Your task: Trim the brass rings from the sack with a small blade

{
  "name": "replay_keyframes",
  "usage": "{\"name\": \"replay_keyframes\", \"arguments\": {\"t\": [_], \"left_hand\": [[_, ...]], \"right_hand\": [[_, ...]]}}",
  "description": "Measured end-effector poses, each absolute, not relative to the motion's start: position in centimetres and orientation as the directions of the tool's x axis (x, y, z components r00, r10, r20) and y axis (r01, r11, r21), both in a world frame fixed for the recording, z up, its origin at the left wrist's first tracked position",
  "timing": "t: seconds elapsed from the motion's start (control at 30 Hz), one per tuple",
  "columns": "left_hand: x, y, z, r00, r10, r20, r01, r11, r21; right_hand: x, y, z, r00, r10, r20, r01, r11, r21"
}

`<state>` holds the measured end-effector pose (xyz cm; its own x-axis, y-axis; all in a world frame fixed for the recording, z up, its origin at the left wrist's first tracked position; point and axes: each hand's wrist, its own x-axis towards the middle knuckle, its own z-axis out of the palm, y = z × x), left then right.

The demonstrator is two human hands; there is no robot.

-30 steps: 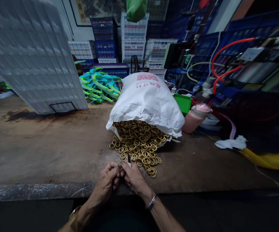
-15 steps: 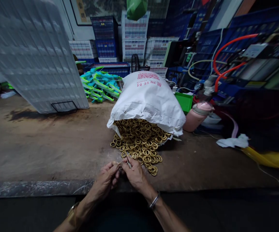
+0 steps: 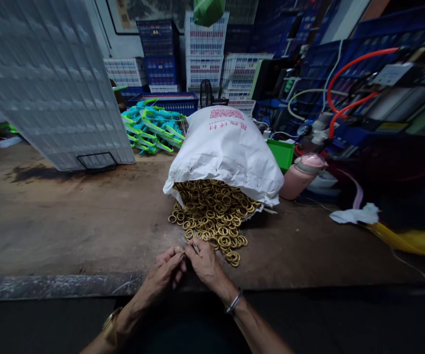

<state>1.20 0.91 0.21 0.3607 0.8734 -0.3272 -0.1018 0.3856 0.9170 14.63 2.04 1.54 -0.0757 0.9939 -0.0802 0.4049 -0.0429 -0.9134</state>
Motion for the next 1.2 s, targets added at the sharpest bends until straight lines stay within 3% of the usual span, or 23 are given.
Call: {"name": "replay_keyframes", "arguments": {"t": [0.3,0.43,0.57,0.73,1.0,1.2], "left_hand": [[1.2,0.5,0.0,0.367,0.867,-0.336,-0.283,0.448,0.848],[1.2,0.5,0.1,0.348,0.887,-0.303,-0.311,0.415,0.855],[1.2,0.7,0.0,0.31,0.903,-0.298,-0.288,0.388,0.876],[1.2,0.5,-0.3,0.255,0.92,-0.299,-0.221,0.356,0.908],[1.3,0.5,0.3,0.204,0.921,-0.333,-0.109,0.359,0.927],[1.2,0.3,0.3,0.207,0.924,-0.322,-0.12,0.351,0.929]], "right_hand": [[14.9,2.3,0.9,-0.08,0.994,-0.069,0.384,-0.033,-0.923],[15.1,1.8,0.3,-0.106,0.994,-0.034,0.551,0.03,-0.834],[15.1,1.1,0.0,-0.242,0.97,-0.023,0.718,0.163,-0.677],[15.1,0.9,0.0,-0.251,0.966,-0.057,0.829,0.184,-0.529],[14.9,0.9,0.0,-0.234,0.97,-0.06,0.853,0.176,-0.491],[14.7,1.0,-0.1,-0.238,0.965,-0.111,0.873,0.162,-0.46]]}}
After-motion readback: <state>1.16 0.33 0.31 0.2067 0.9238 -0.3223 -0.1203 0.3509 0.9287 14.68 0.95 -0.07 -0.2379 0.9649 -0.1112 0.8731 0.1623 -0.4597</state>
